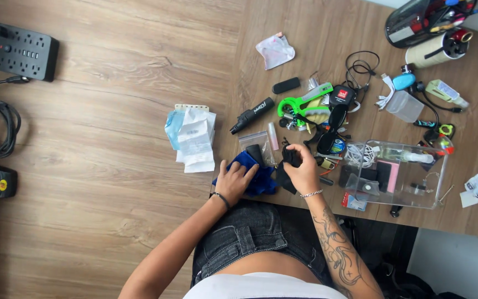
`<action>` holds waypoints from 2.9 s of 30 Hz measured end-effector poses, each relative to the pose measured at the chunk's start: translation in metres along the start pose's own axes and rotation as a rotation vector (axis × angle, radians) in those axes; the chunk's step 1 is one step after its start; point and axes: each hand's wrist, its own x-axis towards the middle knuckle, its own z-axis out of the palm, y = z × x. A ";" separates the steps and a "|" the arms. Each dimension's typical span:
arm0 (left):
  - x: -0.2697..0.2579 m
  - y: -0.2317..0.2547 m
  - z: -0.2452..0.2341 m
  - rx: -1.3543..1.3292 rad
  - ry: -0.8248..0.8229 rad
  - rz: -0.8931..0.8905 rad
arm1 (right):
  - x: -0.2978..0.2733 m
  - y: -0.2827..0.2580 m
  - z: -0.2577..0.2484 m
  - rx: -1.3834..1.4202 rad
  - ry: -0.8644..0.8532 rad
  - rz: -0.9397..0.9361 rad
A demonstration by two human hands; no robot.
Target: Organize various small items on a desk into a plastic container.
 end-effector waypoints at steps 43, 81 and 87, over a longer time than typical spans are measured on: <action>0.059 -0.039 -0.119 -0.455 0.291 -0.473 | 0.055 0.057 0.055 -0.474 0.171 -0.146; 0.194 0.312 -0.044 -1.036 -0.216 -0.365 | -0.058 0.156 -0.336 0.469 0.292 0.083; 0.179 0.324 -0.034 -0.972 -0.113 -0.400 | -0.017 0.160 -0.369 -0.478 0.504 -0.351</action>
